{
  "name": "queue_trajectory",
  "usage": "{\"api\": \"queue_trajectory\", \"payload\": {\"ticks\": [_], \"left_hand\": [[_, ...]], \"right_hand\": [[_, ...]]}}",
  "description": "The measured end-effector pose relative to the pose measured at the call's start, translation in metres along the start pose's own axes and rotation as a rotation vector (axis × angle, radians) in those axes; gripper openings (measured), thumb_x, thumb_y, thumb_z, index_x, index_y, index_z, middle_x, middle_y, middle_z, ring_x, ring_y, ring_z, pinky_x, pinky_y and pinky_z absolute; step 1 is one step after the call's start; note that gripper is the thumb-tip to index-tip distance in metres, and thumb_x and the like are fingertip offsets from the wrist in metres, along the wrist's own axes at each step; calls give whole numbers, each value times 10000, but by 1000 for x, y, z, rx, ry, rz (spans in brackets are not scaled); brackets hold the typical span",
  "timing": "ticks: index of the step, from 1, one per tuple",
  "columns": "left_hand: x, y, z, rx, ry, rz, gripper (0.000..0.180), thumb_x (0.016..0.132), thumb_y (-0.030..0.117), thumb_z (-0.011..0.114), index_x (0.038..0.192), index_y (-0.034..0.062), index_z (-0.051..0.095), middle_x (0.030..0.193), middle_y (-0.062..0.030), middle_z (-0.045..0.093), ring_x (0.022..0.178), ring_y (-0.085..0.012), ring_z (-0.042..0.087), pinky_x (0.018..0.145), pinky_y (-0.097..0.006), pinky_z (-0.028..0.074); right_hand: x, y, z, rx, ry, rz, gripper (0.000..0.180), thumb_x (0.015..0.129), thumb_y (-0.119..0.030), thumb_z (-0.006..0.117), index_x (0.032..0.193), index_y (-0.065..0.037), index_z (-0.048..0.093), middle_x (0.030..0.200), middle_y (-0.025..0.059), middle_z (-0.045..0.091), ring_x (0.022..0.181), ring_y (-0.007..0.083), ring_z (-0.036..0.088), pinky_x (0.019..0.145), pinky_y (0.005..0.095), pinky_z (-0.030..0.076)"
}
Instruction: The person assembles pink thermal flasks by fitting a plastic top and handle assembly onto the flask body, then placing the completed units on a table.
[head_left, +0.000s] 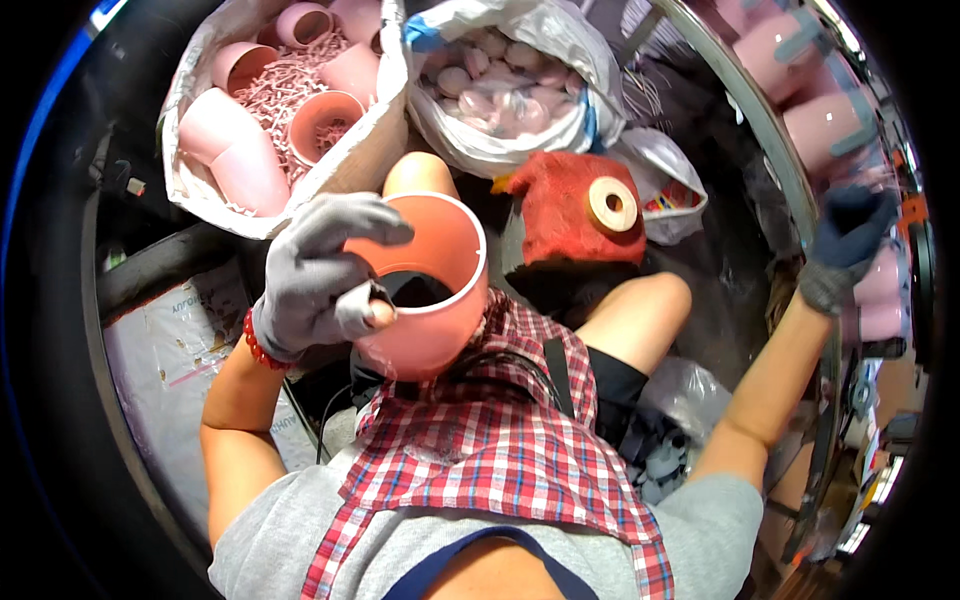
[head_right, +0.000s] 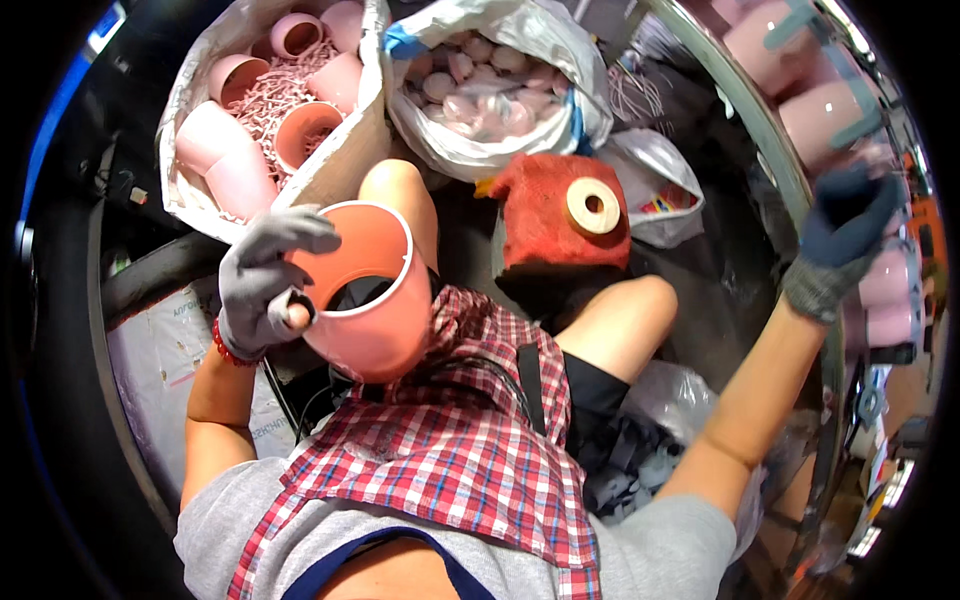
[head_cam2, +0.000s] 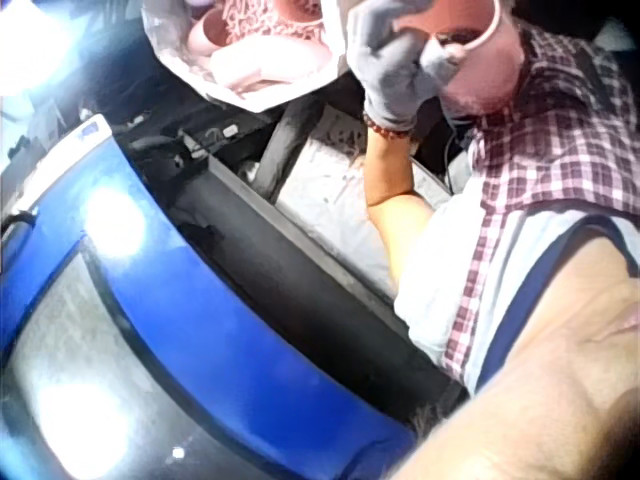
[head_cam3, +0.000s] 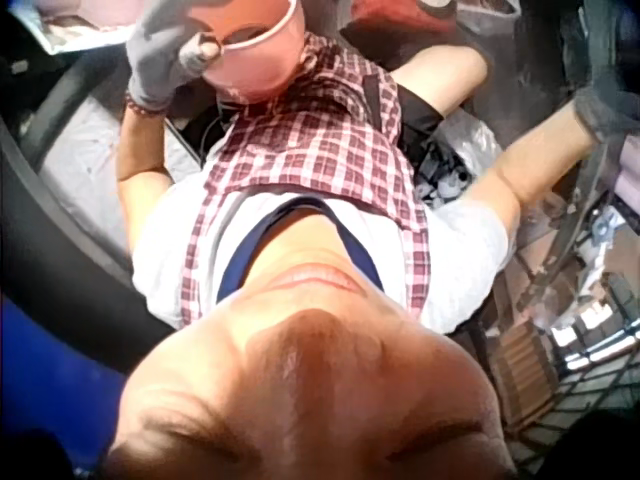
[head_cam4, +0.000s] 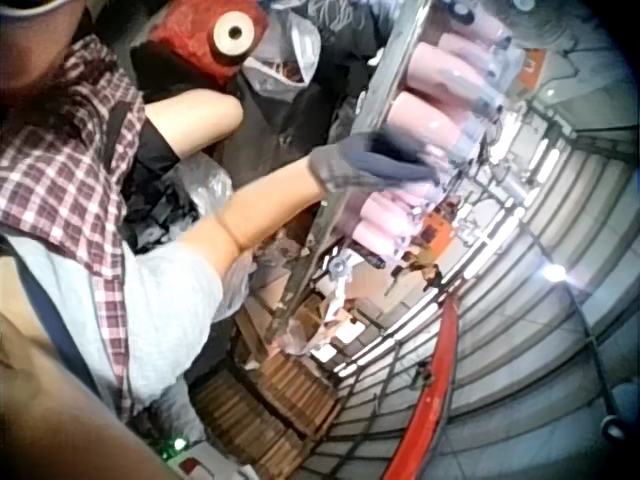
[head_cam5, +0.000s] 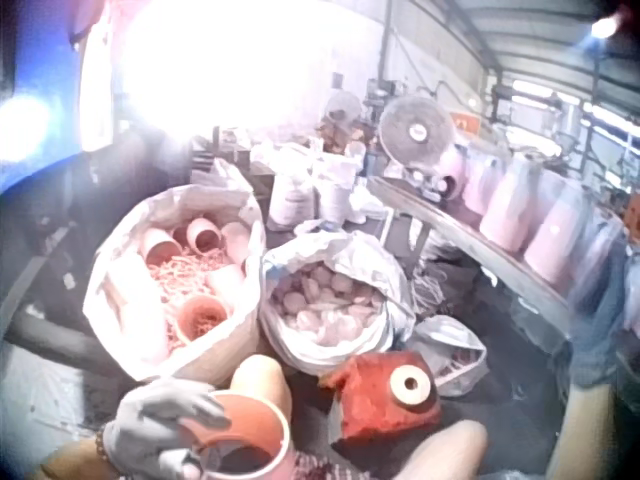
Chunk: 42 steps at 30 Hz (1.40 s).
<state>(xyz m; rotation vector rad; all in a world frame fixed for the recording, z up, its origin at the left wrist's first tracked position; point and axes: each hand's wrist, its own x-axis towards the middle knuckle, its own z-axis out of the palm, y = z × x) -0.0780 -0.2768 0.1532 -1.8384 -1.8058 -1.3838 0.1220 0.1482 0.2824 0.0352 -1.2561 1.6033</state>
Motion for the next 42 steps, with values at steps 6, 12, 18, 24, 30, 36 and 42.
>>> {"api": "queue_trajectory", "payload": {"ticks": [6,12,18,24,30,36,42], "left_hand": [[11,-34,74,-792,4,-549,475,835,467,603,934,2,589,1090,-180,571,1030,-298,556,943,-407,422],[-9,-48,155,-1452,-108,-738,353,807,349,523,922,19,578,1325,-185,442,1187,-302,454,1028,-420,332],[-9,-67,176,-1384,-259,-972,614,892,445,443,1336,22,405,1381,-152,427,1287,-283,390,1075,-423,293],[-8,-81,182,-1461,-195,-1128,685,896,493,458,1374,11,366,1391,-135,425,1279,-261,407,1075,-421,306],[-18,-89,172,-1530,-504,-933,973,766,682,563,1386,-37,345,1391,-127,427,1240,-250,444,1029,-388,361],[-37,-86,168,-1095,-521,-907,1037,692,631,701,1397,-24,312,1352,-126,463,1207,-255,477,1000,-399,397],[-47,-86,167,-1095,-394,-1035,931,718,592,708,1339,-26,396,1250,-117,541,1105,-243,549,922,-381,462]], "right_hand": [[-42,-9,38,-852,-487,16,202,912,-242,587,1029,-79,609,850,45,643,687,139,590,627,240,497],[-97,-34,31,-1182,-837,452,295,909,-235,589,1140,-50,591,991,62,654,800,153,617,715,260,504],[-208,-79,-127,-1117,-136,1085,432,900,-269,603,1270,-58,532,1139,99,619,960,143,616,873,297,483],[-391,-134,-258,-2091,3,1561,726,751,-639,574,1106,-7,605,1067,226,631,990,383,607,863,431,478],[-483,-148,-305,-2181,306,1805,653,777,-578,582,1109,-16,607,1140,229,602,1076,372,570,929,427,447],[-492,-155,-335,-2154,340,1769,673,765,-557,616,1171,-22,567,1152,216,601,1112,357,552,941,426,442],[-485,-120,-343,-2268,525,1659,950,698,-647,639,1387,-69,331,1354,181,455,1257,335,431,1001,510,366]]}}
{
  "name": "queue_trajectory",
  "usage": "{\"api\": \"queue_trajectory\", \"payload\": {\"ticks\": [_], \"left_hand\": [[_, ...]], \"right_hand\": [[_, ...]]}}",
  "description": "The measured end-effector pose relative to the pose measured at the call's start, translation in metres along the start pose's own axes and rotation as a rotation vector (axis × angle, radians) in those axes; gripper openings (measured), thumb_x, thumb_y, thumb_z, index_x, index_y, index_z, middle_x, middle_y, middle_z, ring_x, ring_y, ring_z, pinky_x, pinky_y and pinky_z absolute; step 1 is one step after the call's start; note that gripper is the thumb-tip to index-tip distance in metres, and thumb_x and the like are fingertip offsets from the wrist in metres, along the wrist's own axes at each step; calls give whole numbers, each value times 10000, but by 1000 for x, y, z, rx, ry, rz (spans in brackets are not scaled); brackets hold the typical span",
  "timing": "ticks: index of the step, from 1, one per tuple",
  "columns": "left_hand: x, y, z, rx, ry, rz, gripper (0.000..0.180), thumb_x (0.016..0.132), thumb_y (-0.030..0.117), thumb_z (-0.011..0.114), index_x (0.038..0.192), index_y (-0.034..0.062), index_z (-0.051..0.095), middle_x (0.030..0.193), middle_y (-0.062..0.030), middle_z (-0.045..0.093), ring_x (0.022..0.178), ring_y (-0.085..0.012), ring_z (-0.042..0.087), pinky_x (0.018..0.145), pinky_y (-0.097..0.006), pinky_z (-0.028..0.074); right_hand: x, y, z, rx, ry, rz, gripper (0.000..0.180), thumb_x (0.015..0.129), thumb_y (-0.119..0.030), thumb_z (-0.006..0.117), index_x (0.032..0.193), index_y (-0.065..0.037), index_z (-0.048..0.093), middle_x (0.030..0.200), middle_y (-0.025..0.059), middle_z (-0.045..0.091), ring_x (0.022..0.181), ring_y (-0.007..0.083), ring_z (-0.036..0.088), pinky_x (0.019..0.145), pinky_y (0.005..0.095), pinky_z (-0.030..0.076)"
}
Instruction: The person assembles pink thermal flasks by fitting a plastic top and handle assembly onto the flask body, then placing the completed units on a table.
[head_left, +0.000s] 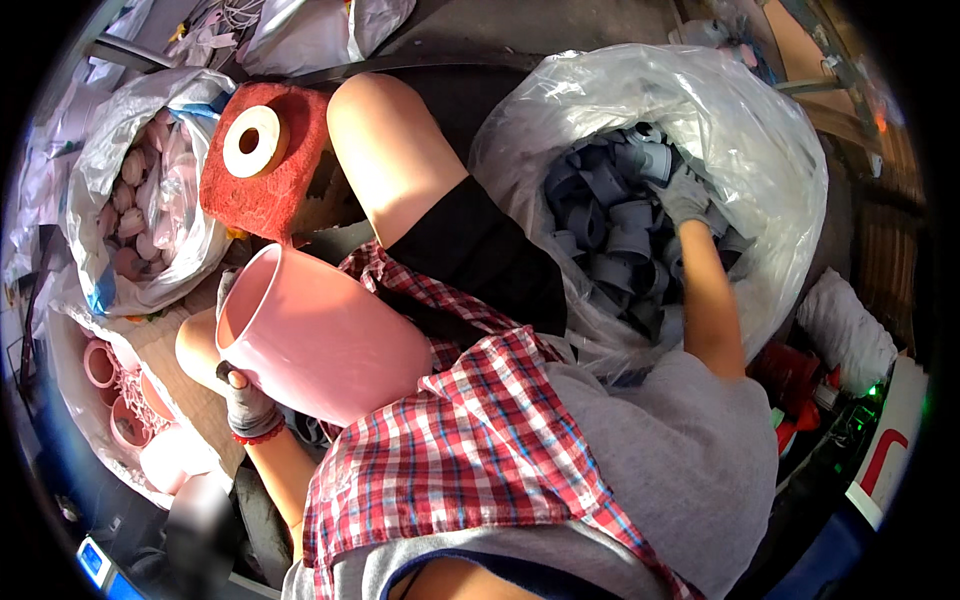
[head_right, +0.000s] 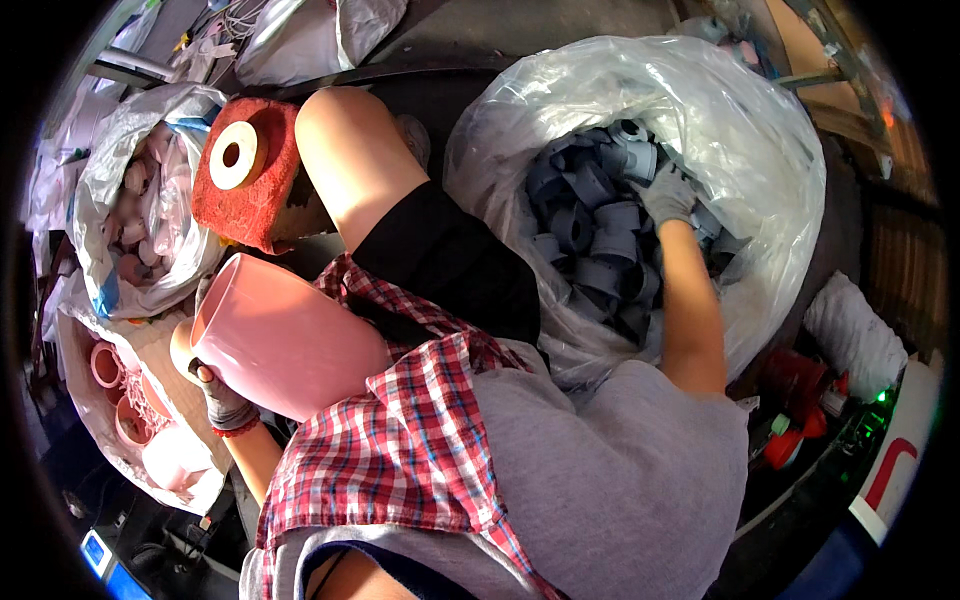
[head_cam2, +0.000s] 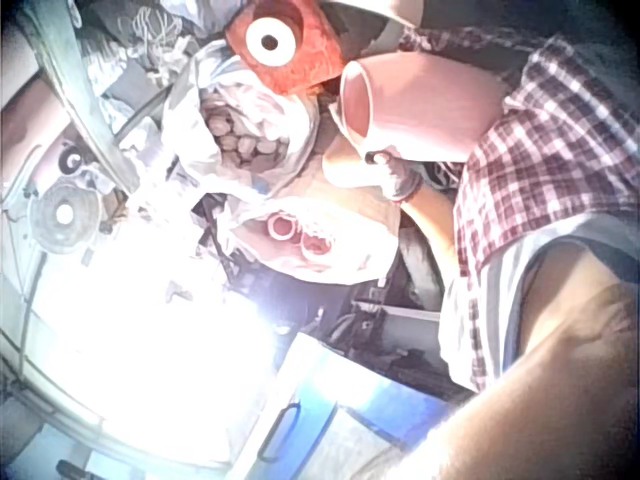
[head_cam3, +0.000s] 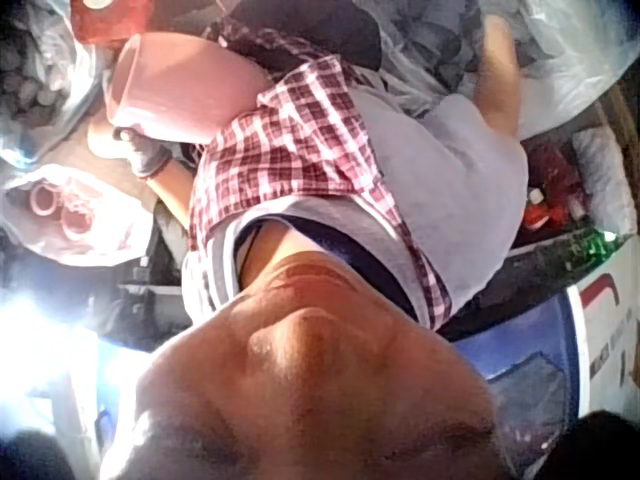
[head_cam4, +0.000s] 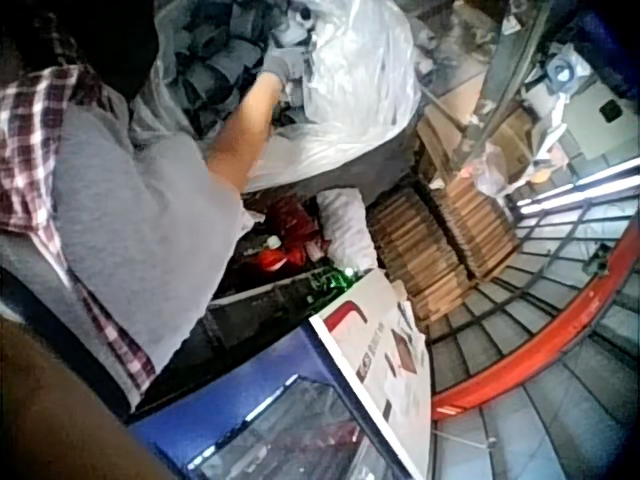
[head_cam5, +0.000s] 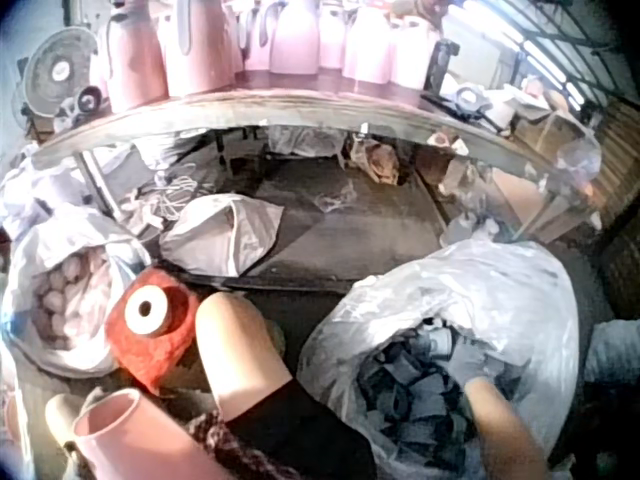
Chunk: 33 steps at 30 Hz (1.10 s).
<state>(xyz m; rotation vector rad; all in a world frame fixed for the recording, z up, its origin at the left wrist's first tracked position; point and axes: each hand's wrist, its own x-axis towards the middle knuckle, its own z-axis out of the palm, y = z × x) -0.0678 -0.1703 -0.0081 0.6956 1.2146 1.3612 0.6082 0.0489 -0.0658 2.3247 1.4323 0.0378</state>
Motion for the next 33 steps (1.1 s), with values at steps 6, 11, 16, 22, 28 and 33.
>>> {"api": "queue_trajectory", "payload": {"ticks": [6,11,16,22,28,33], "left_hand": [[-5,-7,10,-140,-63,-69,913,721,563,721,1346,-14,389,1275,-105,529,1115,-233,543,926,-377,463],[4,-7,43,-161,-14,2,911,732,568,706,1367,9,368,1286,-97,521,1130,-232,535,940,-379,455],[35,7,79,-461,-88,-11,939,735,571,687,1423,78,278,1358,-98,449,1204,-252,482,993,-423,428],[55,27,103,-258,-254,175,1122,584,624,784,1395,20,297,1312,-96,466,1209,-207,463,1020,-363,380],[38,37,117,-259,-336,248,1231,558,608,809,1430,-34,224,1412,-143,384,1319,-231,359,1099,-389,258],[16,36,102,-242,-404,349,1161,611,562,800,1438,-18,227,1465,-120,306,1366,-214,266,1111,-367,198]], "right_hand": [[11,-38,23,224,99,277,1119,613,-681,686,1444,-99,212,1430,173,345,1283,367,393,1061,559,265],[-16,-13,-9,251,58,51,803,814,-401,621,1420,-47,231,1422,212,327,1262,356,416,1050,534,315],[-81,-6,-110,-15,-36,-435,590,734,-276,660,1291,-169,497,1337,164,460,1183,343,499,1009,460,393],[-120,-77,-281,726,315,-1111,258,685,-1,521,899,-48,658,951,127,638,934,298,604,862,357,465],[-196,-212,-407,1004,-652,-1712,419,740,-271,688,996,53,614,953,110,652,906,176,598,860,327,465],[-273,-329,-382,455,-383,-2091,520,799,-284,718,1215,-30,540,1132,86,584,1009,168,573,905,318,449]]}}
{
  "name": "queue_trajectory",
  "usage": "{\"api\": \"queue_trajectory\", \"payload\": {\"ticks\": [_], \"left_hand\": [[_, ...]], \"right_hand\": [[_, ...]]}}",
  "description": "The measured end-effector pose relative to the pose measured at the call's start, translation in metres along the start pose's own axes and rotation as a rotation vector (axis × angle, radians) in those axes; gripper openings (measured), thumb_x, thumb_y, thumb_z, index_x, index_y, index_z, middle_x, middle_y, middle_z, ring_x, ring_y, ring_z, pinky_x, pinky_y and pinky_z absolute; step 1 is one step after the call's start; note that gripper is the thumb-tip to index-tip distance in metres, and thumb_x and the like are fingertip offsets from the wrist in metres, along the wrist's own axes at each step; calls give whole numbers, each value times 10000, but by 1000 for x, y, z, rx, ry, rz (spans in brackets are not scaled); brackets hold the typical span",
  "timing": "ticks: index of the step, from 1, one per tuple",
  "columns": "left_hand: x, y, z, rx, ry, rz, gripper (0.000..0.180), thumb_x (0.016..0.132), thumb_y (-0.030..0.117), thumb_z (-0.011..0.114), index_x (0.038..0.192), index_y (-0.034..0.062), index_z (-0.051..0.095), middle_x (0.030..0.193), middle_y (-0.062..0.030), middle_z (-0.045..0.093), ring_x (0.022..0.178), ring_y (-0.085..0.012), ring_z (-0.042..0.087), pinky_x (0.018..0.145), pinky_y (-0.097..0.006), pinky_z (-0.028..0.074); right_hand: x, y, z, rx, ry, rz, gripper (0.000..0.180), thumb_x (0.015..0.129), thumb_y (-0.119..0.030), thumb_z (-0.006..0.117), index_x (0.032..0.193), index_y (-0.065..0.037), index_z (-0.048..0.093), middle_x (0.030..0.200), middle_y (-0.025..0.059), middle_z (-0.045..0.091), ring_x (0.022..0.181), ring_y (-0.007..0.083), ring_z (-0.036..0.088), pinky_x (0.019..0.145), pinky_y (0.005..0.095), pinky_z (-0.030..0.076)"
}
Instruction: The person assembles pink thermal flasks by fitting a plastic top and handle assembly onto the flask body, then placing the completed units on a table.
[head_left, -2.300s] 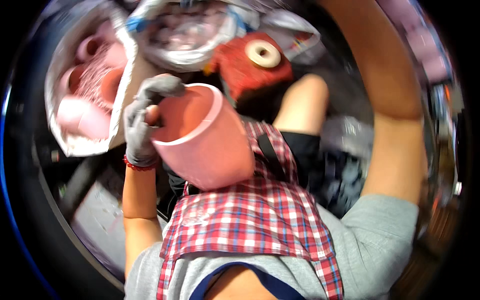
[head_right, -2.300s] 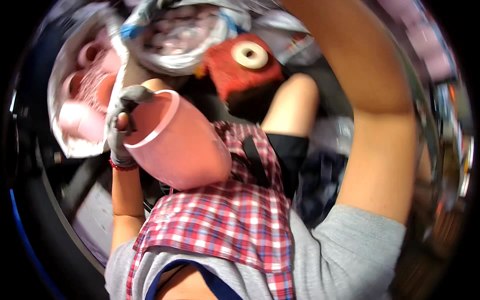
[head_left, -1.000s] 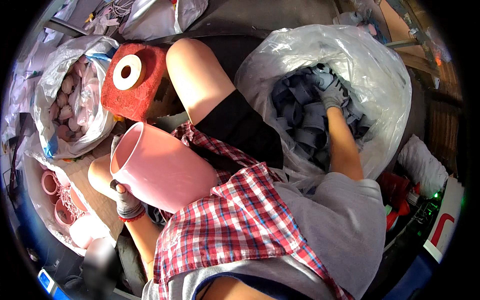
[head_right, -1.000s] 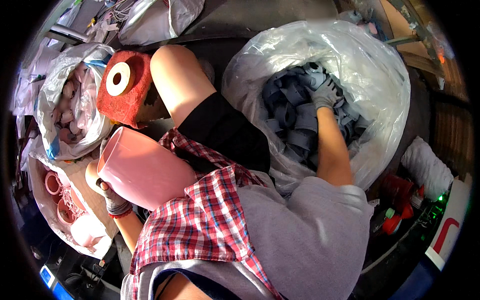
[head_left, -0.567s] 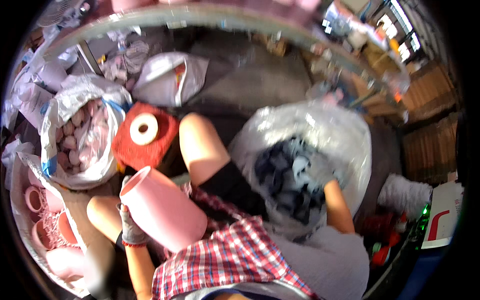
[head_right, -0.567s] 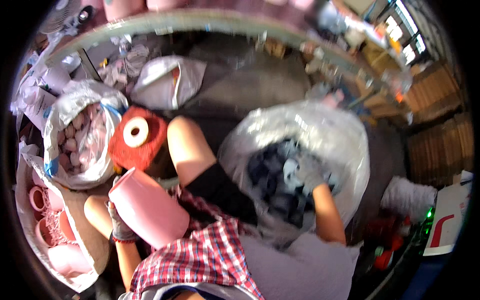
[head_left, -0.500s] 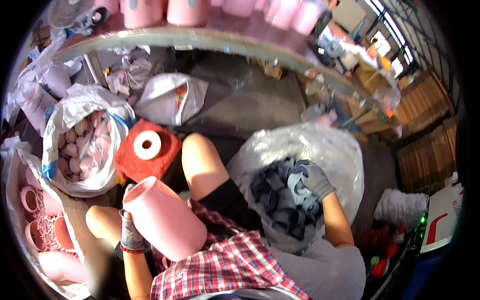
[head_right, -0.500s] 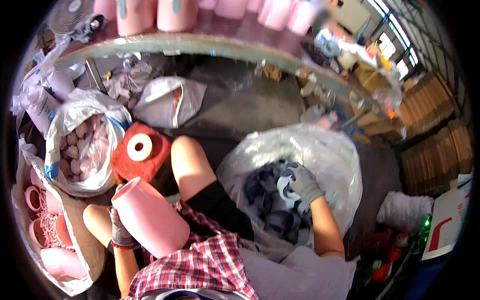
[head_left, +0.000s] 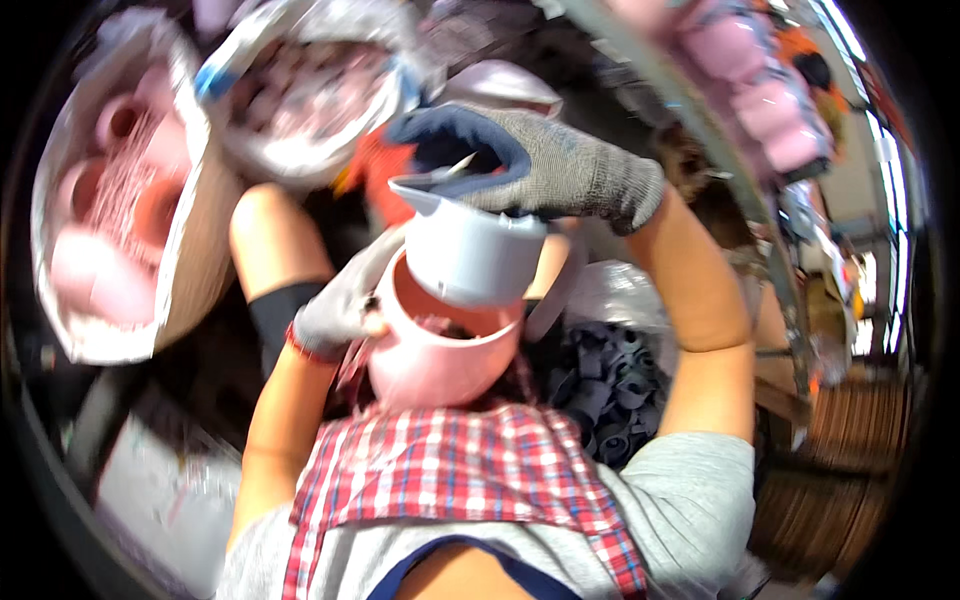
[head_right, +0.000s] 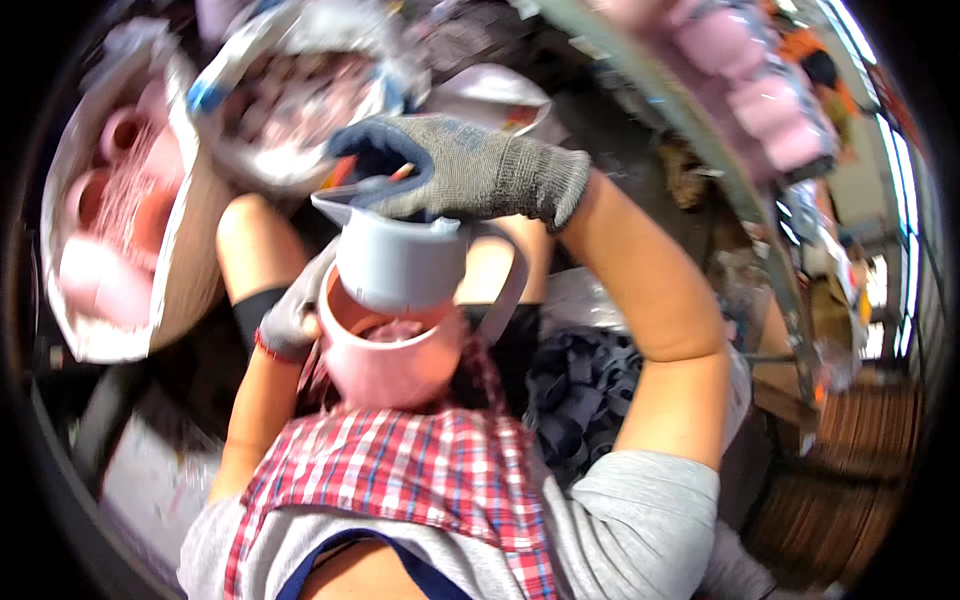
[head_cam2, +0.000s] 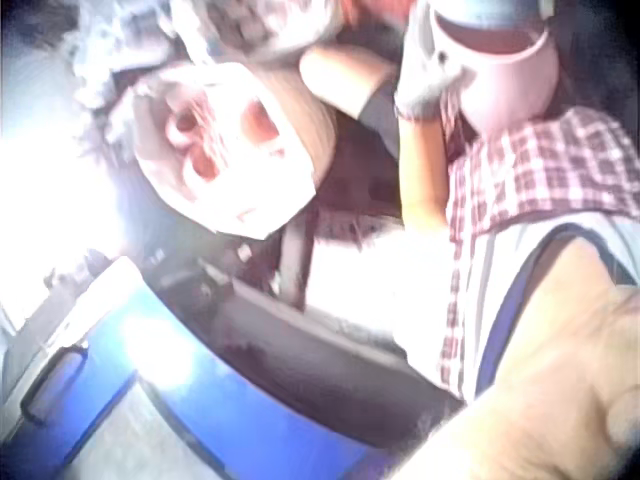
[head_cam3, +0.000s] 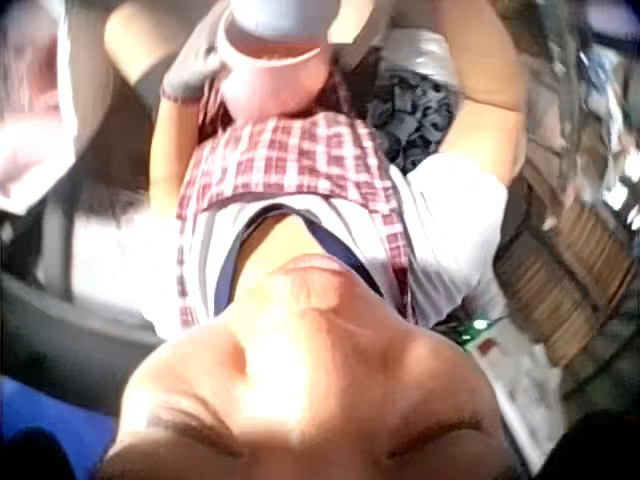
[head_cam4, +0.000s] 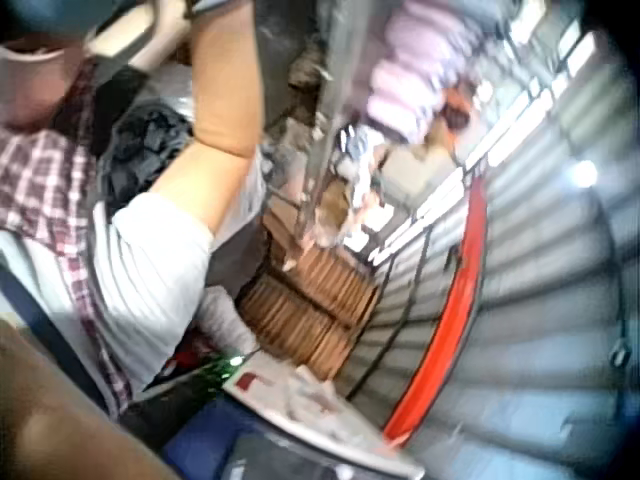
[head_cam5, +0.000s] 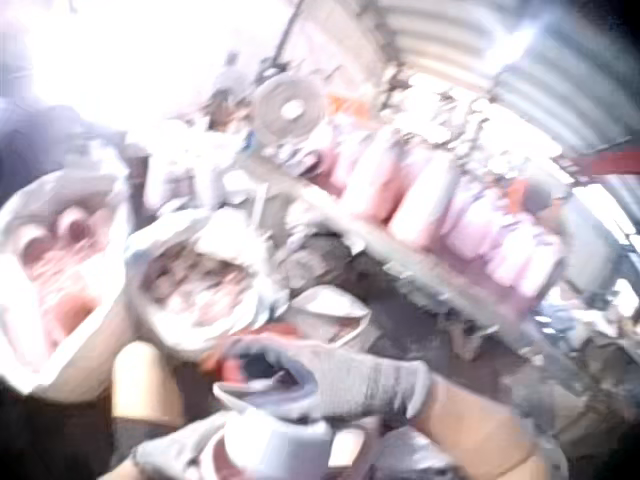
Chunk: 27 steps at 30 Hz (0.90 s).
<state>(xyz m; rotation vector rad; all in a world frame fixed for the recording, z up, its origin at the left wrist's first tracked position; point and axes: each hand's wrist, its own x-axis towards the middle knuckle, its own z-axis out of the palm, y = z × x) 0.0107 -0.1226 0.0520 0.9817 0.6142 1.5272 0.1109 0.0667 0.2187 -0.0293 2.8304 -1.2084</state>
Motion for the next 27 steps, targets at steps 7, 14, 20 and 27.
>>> {"api": "queue_trajectory", "payload": {"ticks": [7,14,20,27], "left_hand": [[-17,-6,-10,125,129,46,1110,634,548,782,1433,-13,253,1466,-136,309,1367,-238,268,1122,-378,169],[-13,-8,-10,153,116,23,1131,590,566,799,1415,-9,282,1433,-133,342,1348,-238,298,1113,-392,195],[-14,-10,-6,205,145,-47,1157,579,566,805,1419,-19,267,1419,-149,355,1342,-242,299,1104,-383,206],[-22,-3,-3,292,135,-6,1207,553,578,819,1416,-47,252,1416,-152,348,1325,-247,313,1096,-374,215]], "right_hand": [[-17,9,28,504,152,166,421,806,-176,718,1143,12,551,1067,100,629,1011,148,595,919,309,465],[-41,34,42,343,147,-54,640,809,-365,683,1291,-3,469,1329,153,502,1175,300,526,1011,399,380],[-37,35,39,-417,172,6,452,950,-346,448,1190,28,536,1225,130,573,1110,227,569,952,328,415],[-37,20,44,351,52,94,539,884,-444,587,1243,-43,550,1200,105,606,1097,197,583,938,339,450]]}}
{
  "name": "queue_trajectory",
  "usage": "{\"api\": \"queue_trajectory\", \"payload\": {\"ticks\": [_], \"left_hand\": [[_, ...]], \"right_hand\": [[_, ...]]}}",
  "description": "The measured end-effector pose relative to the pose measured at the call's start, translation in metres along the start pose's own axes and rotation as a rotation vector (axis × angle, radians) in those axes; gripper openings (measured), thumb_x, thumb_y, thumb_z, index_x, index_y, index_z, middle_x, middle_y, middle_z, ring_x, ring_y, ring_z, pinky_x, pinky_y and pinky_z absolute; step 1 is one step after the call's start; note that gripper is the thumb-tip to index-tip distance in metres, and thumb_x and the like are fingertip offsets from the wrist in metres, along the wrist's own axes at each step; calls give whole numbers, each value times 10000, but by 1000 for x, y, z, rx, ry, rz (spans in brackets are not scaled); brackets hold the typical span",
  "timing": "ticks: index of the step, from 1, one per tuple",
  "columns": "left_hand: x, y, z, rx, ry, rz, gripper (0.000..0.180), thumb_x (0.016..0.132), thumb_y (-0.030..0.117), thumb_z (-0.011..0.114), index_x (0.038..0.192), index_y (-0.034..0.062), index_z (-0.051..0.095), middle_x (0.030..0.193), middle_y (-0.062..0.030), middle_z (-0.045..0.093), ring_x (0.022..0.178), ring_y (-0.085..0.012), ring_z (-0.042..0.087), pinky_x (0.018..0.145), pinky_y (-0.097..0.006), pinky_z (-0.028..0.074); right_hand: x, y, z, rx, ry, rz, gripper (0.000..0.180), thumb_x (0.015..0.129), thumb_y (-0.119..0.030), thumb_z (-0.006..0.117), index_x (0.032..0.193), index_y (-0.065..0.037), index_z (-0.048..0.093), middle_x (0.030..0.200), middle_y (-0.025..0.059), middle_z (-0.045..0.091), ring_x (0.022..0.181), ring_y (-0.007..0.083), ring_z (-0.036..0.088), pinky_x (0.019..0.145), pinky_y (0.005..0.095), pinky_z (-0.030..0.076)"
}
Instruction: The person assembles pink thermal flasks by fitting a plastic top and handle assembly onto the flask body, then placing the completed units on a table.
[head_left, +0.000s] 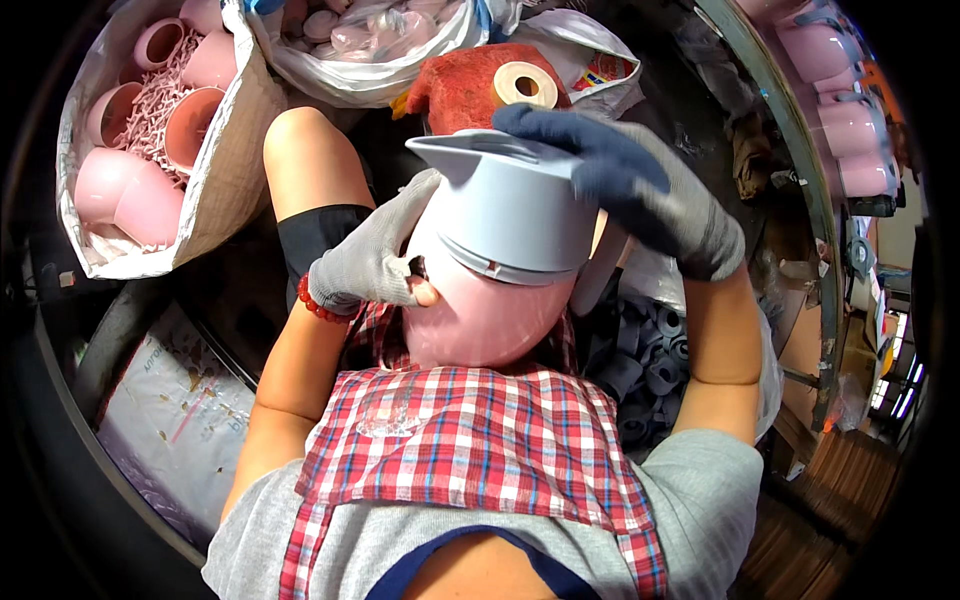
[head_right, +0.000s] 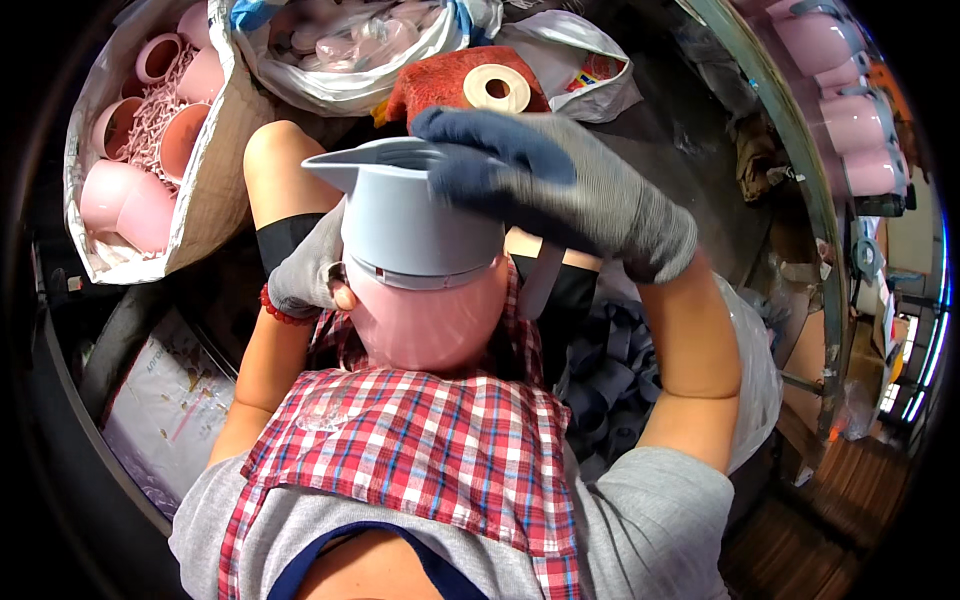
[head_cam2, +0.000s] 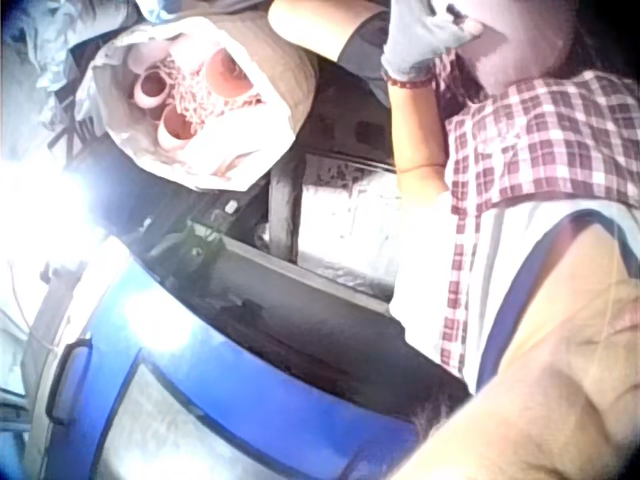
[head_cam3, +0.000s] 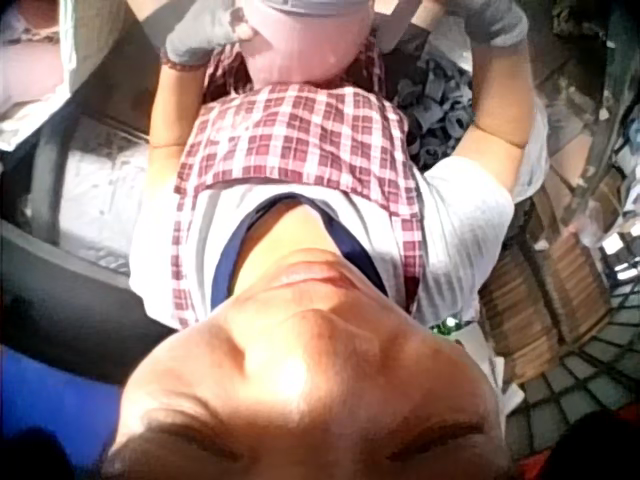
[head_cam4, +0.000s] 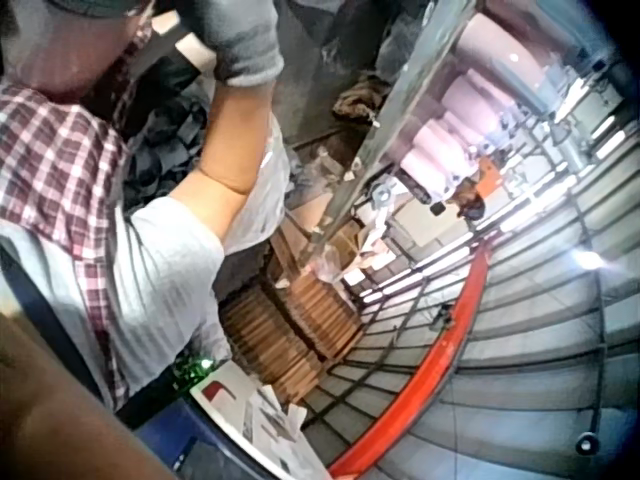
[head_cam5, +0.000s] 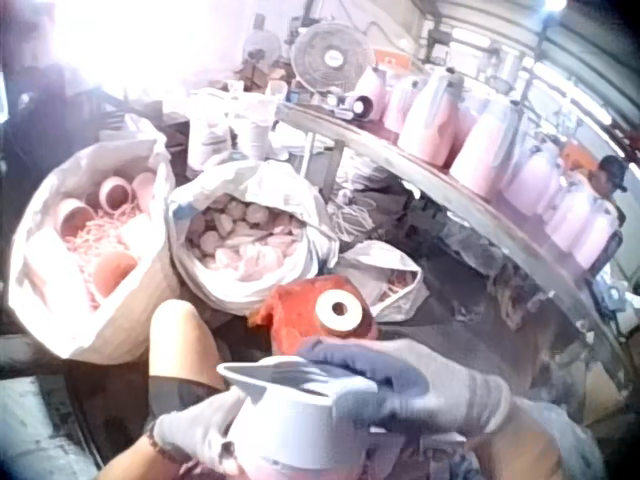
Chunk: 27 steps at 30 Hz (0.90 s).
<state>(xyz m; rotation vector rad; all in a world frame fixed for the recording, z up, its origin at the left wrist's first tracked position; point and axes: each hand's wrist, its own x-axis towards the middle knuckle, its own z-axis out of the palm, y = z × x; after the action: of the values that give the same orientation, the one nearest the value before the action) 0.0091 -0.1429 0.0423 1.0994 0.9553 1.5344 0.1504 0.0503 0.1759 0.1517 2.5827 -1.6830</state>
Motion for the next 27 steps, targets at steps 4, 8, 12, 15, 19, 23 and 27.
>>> {"api": "queue_trajectory", "payload": {"ticks": [4,8,12,15,19,23,27], "left_hand": [[-1,-1,3,16,2,-1,1275,519,567,844,1433,-52,206,1442,-166,307,1351,-262,270,1109,-377,181],[0,1,4,-9,16,11,1288,502,573,851,1437,-39,210,1449,-168,295,1359,-259,253,1111,-376,174],[-2,4,7,-29,4,-24,1269,500,564,856,1431,-33,232,1436,-155,311,1344,-254,279,1105,-366,188],[-4,5,8,-51,-4,-84,1264,500,560,857,1428,-30,235,1431,-151,316,1341,-250,286,1101,-361,196],[-5,7,9,-59,-12,-68,1280,502,569,853,1435,-31,212,1439,-153,300,1348,-252,277,1102,-366,199],[-6,7,9,-71,-28,-90,1302,508,589,842,1443,-31,181,1452,-157,280,1357,-260,264,1105,-373,196],[-5,2,9,-74,-55,-103,1294,527,615,819,1442,-33,175,1454,-161,277,1359,-269,258,1104,-377,199]], "right_hand": [[-9,0,11,-256,177,-175,628,725,-415,764,1222,-78,582,1254,146,565,1152,269,561,945,382,450],[-15,-12,9,-581,252,-239,618,643,-425,789,1151,-106,641,1266,174,547,1157,334,541,948,411,442],[-18,-24,7,-668,183,-183,660,575,-379,823,1140,-80,658,1328,172,509,1193,314,525,947,390,438],[-18,-25,9,-688,144,-204,660,565,-382,829,1129,-81,664,1337,188,494,1161,323,548,916,383,454],[-18,-19,12,-556,162,-218,614,567,-375,833,1078,-72,676,1332,205,492,1137,341,562,902,387,463],[-19,-17,16,-550,193,-257,562,567,-373,837,1004,-55,681,1323,218,496,1140,356,558,904,402,467],[-21,-22,18,-635,200,-223,549,564,-384,836,967,-44,683,1307,214,512,1137,350,564,915,404,467]]}}
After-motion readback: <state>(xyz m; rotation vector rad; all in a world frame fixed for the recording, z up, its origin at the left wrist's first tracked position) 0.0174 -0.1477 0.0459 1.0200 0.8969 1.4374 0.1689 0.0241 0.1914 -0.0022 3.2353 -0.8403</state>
